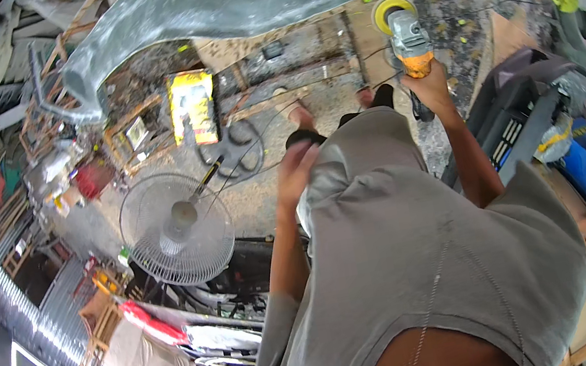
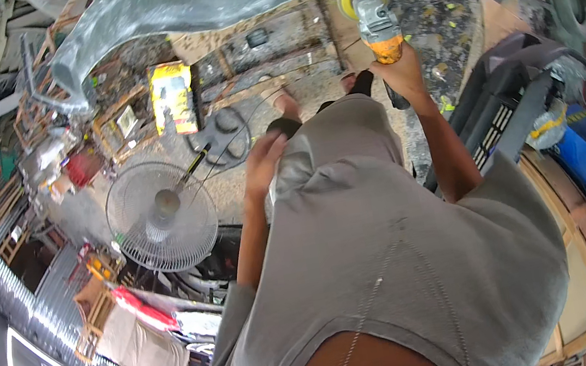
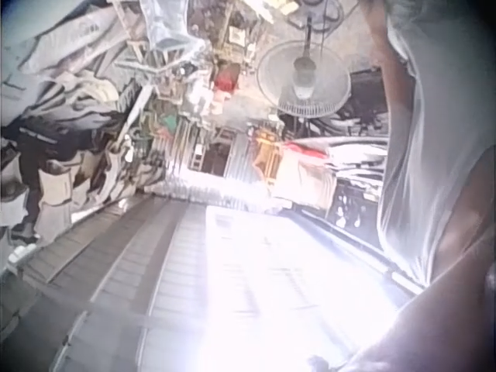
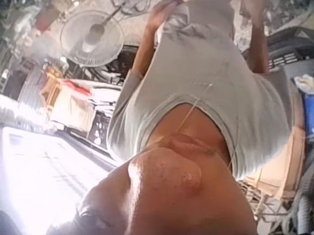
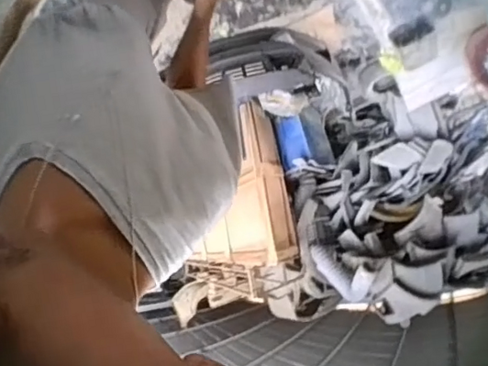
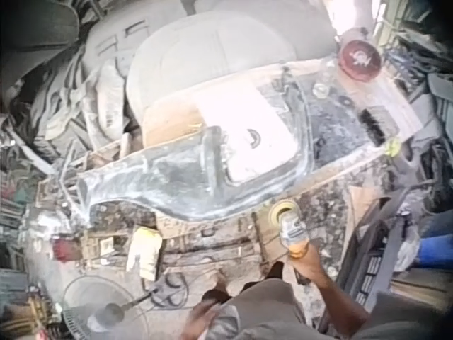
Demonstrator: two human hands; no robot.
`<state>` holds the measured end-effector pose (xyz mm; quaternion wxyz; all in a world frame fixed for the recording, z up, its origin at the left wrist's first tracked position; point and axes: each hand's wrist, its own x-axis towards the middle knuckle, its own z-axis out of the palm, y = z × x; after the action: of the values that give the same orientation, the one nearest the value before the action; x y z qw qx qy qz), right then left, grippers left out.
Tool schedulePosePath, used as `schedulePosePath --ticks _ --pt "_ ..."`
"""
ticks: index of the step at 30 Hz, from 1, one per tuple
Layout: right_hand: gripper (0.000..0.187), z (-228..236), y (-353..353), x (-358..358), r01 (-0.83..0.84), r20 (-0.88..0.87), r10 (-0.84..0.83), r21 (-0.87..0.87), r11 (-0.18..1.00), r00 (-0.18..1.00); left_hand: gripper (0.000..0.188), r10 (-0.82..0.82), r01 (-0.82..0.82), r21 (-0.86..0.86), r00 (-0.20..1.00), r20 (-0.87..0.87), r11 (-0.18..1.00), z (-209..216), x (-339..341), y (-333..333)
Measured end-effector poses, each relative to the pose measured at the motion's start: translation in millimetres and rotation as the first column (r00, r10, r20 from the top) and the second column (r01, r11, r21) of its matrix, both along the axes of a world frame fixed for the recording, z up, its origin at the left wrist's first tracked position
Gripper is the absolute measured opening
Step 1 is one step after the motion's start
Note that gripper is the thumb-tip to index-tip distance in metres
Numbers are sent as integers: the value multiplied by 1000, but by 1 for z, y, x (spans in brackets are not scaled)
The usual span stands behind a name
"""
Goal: Grinding and shaping a large composite automotive body panel using a power angle grinder.
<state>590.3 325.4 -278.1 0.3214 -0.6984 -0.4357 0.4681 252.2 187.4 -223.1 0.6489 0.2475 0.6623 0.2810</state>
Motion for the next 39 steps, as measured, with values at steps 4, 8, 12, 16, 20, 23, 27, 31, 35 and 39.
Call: schedulePosePath --ticks 4,8,12,16,20,23,27,31,35,39 --pt "53 20 12 -62 -293 -106 286 -62 954 952 45 -245 250 60 966 -79 966 -21 49 79" --pt "51 25 23 -139 -311 -117 323 113 944 939 70 -169 167 31 979 113 986 -37 48 107" --pt "49 43 38 -214 -362 -87 364 35 931 927 83 140 -170 27 879 456 985 -36 9 112" --pt "49 63 47 -281 -386 -35 385 -42 922 922 67 231 -289 132 913 337 948 -15 -52 129" --pt "47 89 56 -328 -336 71 348 -140 931 935 57 242 -374 200 844 479 906 4 -94 148" --pt "44 90 56 -347 -300 129 316 -133 945 940 55 183 -339 229 839 512 912 0 -114 156" --pt "48 83 49 -342 -216 139 230 -108 970 963 51 65 -186 200 868 492 962 -13 -117 159" --pt "41 56 28 -322 -154 154 152 3 988 976 47 -43 -103 288 886 461 952 -36 -94 147" --pt "40 54 9 -306 -49 59 49 -10 999 997 52 -131 12 290 908 397 957 -38 -73 136" --pt "48 63 -2 -299 -54 33 53 4 999 998 60 -229 146 341 949 217 929 -37 -75 131"
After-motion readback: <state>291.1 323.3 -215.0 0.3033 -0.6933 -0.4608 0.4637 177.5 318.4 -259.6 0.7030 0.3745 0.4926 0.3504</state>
